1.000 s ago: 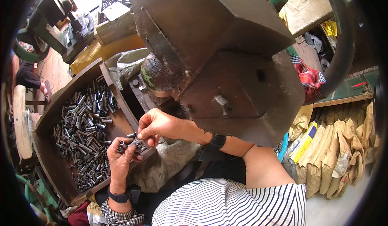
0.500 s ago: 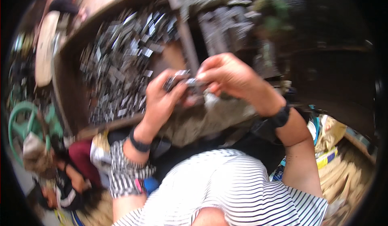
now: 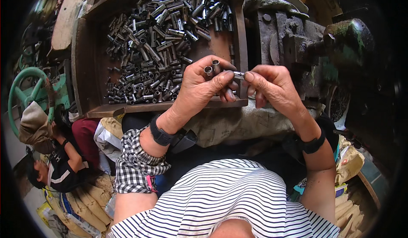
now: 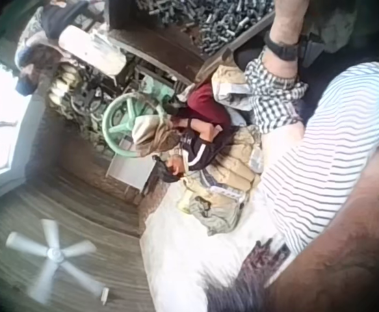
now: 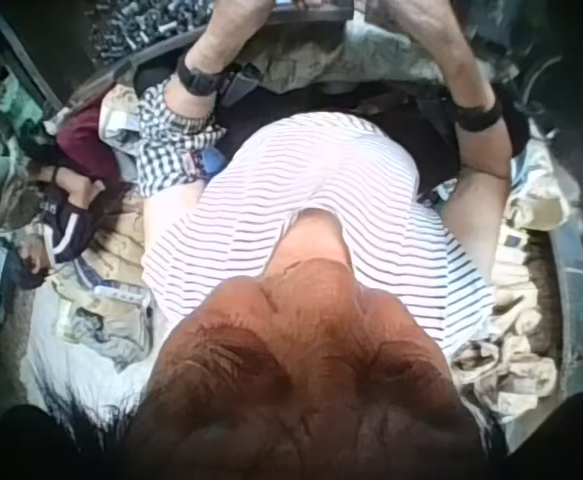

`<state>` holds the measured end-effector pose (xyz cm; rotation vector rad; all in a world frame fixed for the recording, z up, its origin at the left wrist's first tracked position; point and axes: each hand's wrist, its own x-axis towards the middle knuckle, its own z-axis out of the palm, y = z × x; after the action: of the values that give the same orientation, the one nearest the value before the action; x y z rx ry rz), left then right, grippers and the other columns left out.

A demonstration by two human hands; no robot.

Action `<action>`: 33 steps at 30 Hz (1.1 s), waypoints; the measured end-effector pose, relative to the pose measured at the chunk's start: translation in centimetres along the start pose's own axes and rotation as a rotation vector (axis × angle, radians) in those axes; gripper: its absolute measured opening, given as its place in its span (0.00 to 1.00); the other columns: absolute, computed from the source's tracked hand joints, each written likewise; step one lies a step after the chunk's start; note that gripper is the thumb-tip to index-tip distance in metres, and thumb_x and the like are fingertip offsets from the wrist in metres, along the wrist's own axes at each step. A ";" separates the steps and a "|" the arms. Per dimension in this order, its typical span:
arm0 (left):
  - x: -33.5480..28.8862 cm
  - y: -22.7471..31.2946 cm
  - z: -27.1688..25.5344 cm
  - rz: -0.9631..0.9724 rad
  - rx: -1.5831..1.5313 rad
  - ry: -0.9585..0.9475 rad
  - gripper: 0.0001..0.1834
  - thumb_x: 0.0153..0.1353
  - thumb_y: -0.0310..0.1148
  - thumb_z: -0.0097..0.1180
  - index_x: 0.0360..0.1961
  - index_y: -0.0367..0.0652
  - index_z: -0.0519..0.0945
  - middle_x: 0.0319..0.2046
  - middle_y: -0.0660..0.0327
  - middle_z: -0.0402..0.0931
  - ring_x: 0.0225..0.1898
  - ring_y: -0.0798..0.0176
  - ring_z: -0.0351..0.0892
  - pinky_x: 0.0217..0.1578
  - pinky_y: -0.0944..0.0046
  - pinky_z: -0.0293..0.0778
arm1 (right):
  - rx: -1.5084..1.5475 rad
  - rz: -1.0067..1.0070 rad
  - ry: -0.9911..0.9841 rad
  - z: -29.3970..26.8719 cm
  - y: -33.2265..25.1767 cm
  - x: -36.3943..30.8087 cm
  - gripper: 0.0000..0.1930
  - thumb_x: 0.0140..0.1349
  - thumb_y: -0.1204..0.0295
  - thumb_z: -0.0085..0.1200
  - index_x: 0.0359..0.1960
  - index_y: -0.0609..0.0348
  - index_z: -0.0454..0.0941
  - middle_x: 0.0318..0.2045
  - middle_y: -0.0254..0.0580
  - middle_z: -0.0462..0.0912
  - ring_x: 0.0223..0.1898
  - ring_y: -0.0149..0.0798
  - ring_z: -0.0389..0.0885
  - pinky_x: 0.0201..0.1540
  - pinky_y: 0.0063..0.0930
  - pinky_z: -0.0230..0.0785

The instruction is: Checking and sorting small cylindrical metal components before or after a machining step.

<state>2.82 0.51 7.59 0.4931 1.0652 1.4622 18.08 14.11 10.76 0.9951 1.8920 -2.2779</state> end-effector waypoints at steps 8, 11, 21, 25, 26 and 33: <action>1.3 -0.8 -0.5 -0.006 -0.092 0.228 0.08 0.62 0.35 0.54 0.35 0.42 0.74 0.20 0.70 0.69 0.17 0.79 0.64 0.18 0.78 0.63 | -0.200 -0.190 0.046 1.9 -0.4 -0.8 0.13 0.63 0.67 0.50 0.26 0.65 0.75 0.15 0.31 0.73 0.16 0.22 0.68 0.17 0.18 0.60; 1.7 -1.4 -0.4 0.042 -0.074 0.153 0.08 0.62 0.35 0.54 0.33 0.41 0.75 0.25 0.69 0.73 0.23 0.79 0.69 0.24 0.78 0.67 | -0.255 -0.178 0.011 3.1 0.4 -0.7 0.11 0.62 0.69 0.52 0.27 0.66 0.76 0.16 0.33 0.73 0.18 0.23 0.70 0.20 0.19 0.62; 0.4 -1.1 0.5 0.110 0.057 0.163 0.06 0.59 0.32 0.56 0.32 0.40 0.75 0.21 0.71 0.70 0.22 0.81 0.66 0.23 0.79 0.62 | -0.293 -0.456 -0.018 5.1 2.0 0.1 0.08 0.58 0.73 0.55 0.31 0.68 0.76 0.19 0.40 0.74 0.18 0.30 0.72 0.22 0.22 0.63; 0.5 -1.4 0.2 0.114 -0.110 0.195 0.08 0.58 0.33 0.58 0.28 0.39 0.76 0.19 0.72 0.69 0.23 0.81 0.64 0.23 0.78 0.61 | -0.371 -0.432 0.011 5.2 1.6 0.1 0.08 0.58 0.72 0.55 0.29 0.67 0.76 0.18 0.41 0.73 0.17 0.31 0.71 0.21 0.23 0.62; 0.3 -1.3 0.3 0.104 -0.085 0.169 0.08 0.58 0.33 0.58 0.28 0.40 0.76 0.20 0.72 0.69 0.22 0.81 0.64 0.23 0.78 0.61 | -0.391 -0.407 -0.009 4.9 1.6 -0.1 0.09 0.59 0.71 0.54 0.29 0.67 0.76 0.17 0.39 0.73 0.17 0.30 0.71 0.20 0.22 0.62; 0.3 -0.3 -0.2 -0.066 -0.106 -0.024 0.11 0.61 0.34 0.53 0.40 0.36 0.73 0.23 0.63 0.74 0.19 0.72 0.75 0.18 0.75 0.69 | -0.066 -0.131 0.171 2.5 0.3 -0.9 0.13 0.63 0.68 0.50 0.26 0.66 0.75 0.16 0.31 0.73 0.20 0.21 0.69 0.21 0.18 0.61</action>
<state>2.79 0.65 7.13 0.3953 0.9710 1.4431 17.78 11.53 11.08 1.1226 2.1446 -2.2466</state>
